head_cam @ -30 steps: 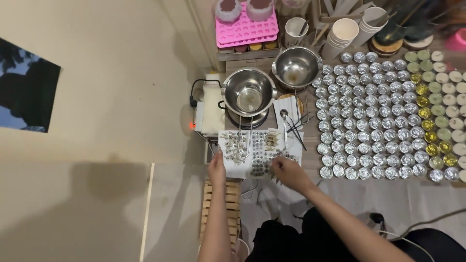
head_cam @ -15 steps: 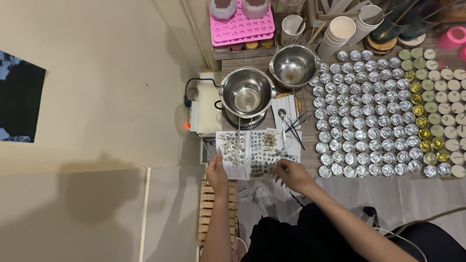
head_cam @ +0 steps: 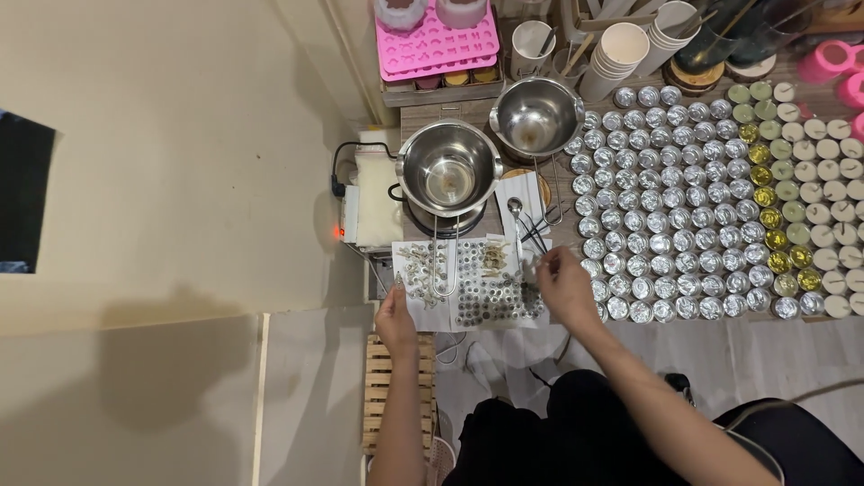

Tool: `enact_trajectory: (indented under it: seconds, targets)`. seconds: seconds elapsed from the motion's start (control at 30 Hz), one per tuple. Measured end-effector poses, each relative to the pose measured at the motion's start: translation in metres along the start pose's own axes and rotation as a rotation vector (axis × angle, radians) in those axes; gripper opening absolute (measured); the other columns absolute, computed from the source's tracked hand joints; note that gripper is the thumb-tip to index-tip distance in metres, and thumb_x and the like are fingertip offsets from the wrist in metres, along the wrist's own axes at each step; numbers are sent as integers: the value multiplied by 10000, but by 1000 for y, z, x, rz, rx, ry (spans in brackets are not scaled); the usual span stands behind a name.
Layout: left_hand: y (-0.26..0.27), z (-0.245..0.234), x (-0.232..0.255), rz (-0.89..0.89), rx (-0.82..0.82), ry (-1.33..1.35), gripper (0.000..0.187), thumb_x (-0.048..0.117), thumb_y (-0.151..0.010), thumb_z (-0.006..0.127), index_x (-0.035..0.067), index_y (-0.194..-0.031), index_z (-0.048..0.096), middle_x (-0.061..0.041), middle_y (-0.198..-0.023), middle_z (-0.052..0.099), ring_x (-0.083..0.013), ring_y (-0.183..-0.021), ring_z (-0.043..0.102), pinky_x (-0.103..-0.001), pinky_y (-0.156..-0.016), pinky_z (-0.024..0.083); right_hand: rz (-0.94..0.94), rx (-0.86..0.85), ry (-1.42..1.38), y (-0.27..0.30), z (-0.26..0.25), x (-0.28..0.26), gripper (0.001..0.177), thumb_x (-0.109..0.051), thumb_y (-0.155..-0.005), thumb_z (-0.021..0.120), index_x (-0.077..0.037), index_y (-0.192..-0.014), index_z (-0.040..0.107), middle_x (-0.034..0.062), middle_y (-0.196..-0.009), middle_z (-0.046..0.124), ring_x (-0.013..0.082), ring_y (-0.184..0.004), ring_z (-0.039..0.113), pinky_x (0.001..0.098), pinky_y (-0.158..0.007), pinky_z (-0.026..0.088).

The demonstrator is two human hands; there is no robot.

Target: The person wipes the inside of a metal pot with a cloth and then uses tweezers to place wicks into small metal candle tins. They repeat this process for several tins, occasionally adjusting the tins by hand.

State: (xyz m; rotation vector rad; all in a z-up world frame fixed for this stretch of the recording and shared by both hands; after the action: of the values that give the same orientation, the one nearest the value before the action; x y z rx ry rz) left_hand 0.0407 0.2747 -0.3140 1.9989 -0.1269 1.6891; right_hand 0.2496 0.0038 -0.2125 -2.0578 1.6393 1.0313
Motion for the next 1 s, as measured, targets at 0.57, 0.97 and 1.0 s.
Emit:
enact_trajectory:
  seconds: [0.57, 0.97, 1.0]
  targets:
    - [24, -24, 11, -38, 67, -138, 551, 300, -999, 605, 15, -1465, 535, -143, -1314, 694, -186, -1151, 661, -303, -986, 500, -70, 131, 133, -43, 12, 27, 328, -140, -876, 732, 56, -1093, 586, 277, -1140, 552, 455, -948, 628, 486, -848, 520]
    - [73, -29, 81, 82, 150, -355, 560, 342, -994, 605, 30, -1446, 499, -153, -1414, 562, -296, -1319, 520, -425, -1104, 394, -26, -41, 54, 15, -31, -8, 338, -119, -925, 643, 46, -1186, 506, 224, -890, 748, 355, -771, 725, 432, -714, 552]
    - [77, -31, 82, 83, 160, -418, 547, 345, -1001, 607, 33, -1437, 499, -158, -1414, 544, -319, -1344, 473, -453, -1111, 371, 62, -104, 17, 29, -35, -23, 406, -129, -937, 618, 24, -1274, 452, 198, -859, 769, 314, -717, 732, 412, -685, 550]
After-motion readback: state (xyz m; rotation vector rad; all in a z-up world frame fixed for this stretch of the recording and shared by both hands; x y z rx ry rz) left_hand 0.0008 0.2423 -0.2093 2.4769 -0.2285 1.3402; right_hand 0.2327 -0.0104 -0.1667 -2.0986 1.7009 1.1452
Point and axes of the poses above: each hand's wrist, its own y-axis away from the middle knuckle, its own z-axis out of the palm, x = y × z, the point moved 6 cm from there along -y, towards the middle knuckle
